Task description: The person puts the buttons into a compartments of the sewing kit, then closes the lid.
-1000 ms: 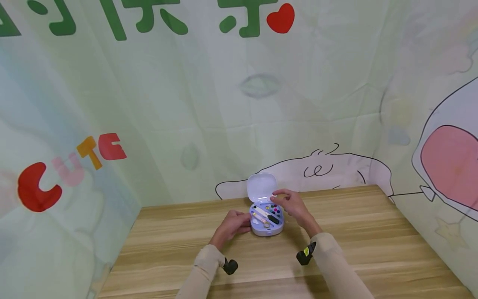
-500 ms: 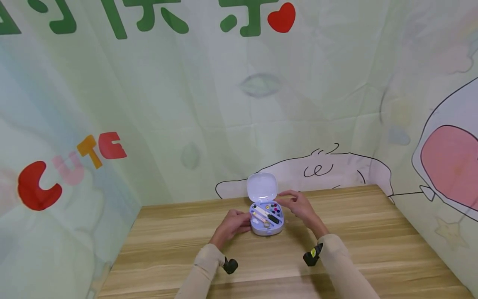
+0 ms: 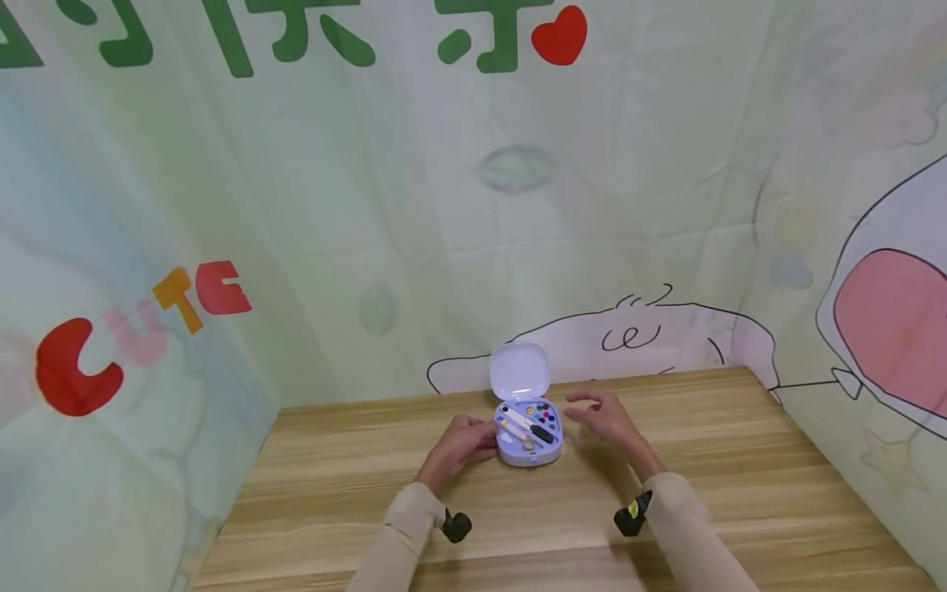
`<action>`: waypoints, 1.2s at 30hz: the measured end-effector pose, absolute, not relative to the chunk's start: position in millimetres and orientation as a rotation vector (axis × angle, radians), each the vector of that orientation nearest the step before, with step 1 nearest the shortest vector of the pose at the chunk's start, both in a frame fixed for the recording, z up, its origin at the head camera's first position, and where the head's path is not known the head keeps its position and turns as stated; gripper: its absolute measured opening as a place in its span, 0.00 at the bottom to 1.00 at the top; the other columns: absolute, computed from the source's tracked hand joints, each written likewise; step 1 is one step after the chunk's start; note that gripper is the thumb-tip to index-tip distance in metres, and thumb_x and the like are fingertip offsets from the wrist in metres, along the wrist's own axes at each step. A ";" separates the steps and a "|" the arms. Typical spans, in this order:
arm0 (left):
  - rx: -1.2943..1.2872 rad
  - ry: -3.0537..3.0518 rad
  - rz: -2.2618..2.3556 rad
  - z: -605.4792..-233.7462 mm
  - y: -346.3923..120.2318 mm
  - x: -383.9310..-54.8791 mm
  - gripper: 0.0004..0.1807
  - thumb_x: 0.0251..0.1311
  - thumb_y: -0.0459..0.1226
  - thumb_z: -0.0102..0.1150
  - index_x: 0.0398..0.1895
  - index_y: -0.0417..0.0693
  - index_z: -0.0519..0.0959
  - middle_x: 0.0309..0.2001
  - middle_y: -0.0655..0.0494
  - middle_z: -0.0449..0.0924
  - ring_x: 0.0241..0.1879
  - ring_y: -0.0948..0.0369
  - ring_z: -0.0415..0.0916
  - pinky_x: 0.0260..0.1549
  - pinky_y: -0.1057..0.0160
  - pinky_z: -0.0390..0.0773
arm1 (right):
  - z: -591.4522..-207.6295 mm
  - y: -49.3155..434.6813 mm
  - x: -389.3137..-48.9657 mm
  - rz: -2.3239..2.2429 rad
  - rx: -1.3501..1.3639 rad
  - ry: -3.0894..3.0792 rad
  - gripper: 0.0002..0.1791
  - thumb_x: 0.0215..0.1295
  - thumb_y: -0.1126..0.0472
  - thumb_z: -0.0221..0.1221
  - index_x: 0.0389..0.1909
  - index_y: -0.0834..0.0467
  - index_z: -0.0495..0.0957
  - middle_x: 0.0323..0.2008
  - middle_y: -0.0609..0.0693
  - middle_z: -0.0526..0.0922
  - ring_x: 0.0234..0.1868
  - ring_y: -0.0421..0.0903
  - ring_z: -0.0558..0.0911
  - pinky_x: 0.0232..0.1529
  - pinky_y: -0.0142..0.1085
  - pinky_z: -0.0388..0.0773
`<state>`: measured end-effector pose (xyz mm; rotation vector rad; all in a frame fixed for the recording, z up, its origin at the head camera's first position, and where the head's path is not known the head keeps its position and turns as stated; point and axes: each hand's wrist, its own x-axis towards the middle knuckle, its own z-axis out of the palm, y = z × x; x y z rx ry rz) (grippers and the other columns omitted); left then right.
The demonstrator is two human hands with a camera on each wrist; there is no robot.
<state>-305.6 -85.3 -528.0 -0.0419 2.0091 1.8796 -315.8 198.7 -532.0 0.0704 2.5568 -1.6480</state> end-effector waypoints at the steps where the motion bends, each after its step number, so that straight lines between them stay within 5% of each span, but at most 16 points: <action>1: -0.042 2.009 1.880 -528.3 -85.1 -305.7 0.15 0.66 0.29 0.58 0.49 0.22 0.78 0.41 0.41 0.86 0.38 0.56 0.83 0.45 0.56 0.88 | -533.2 199.2 -315.1 -1.646 0.070 2.557 0.18 0.69 0.56 0.68 0.56 0.58 0.84 0.27 0.50 0.72 0.25 0.46 0.69 0.24 0.33 0.65; 8: -0.043 2.010 1.879 -528.4 -84.9 -305.9 0.15 0.66 0.29 0.57 0.49 0.22 0.79 0.41 0.41 0.86 0.38 0.56 0.84 0.45 0.56 0.88 | -542.3 202.8 -312.9 -1.561 0.065 2.601 0.14 0.69 0.58 0.67 0.52 0.58 0.86 0.54 0.56 0.82 0.45 0.51 0.76 0.39 0.37 0.74; 19: -0.038 2.004 1.875 -525.1 -85.2 -303.8 0.15 0.67 0.29 0.57 0.49 0.22 0.78 0.43 0.39 0.85 0.39 0.56 0.83 0.46 0.55 0.88 | -549.6 204.6 -308.2 -1.463 0.061 2.635 0.14 0.63 0.59 0.71 0.48 0.58 0.89 0.38 0.52 0.81 0.38 0.50 0.74 0.34 0.36 0.72; 36: -0.059 1.998 1.877 -528.3 -85.8 -306.7 0.14 0.66 0.29 0.58 0.48 0.24 0.80 0.41 0.42 0.86 0.37 0.57 0.83 0.45 0.57 0.88 | -549.0 192.4 -301.2 -1.346 -0.006 2.694 0.05 0.61 0.67 0.71 0.38 0.58 0.91 0.35 0.49 0.88 0.34 0.47 0.78 0.33 0.35 0.75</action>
